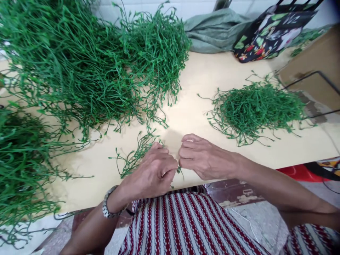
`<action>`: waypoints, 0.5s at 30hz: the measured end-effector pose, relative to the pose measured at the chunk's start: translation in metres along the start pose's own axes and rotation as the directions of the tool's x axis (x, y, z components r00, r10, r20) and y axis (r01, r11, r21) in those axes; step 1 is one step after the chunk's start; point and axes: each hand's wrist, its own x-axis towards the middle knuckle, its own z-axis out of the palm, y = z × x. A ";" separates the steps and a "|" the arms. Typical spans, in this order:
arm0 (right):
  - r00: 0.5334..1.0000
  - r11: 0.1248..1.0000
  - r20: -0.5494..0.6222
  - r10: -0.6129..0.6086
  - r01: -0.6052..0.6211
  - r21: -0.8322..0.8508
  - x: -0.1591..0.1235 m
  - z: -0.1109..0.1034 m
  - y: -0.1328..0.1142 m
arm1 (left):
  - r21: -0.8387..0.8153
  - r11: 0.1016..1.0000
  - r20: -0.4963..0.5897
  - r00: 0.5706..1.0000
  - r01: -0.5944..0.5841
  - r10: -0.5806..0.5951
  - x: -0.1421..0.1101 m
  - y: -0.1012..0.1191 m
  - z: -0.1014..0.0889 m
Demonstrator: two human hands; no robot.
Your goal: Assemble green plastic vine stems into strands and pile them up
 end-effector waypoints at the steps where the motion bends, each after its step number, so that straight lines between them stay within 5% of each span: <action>1: 1.000 1.000 0.016 0.014 -0.014 0.005 -0.002 -0.005 0.002 | -0.024 1.000 0.012 1.000 -0.002 0.002 -0.001 -0.001 -0.002; 15: 0.924 0.950 -0.224 0.311 -0.295 0.101 -0.024 -0.009 0.026 | -0.267 0.953 -0.190 0.962 0.141 -0.196 0.000 -0.012 0.005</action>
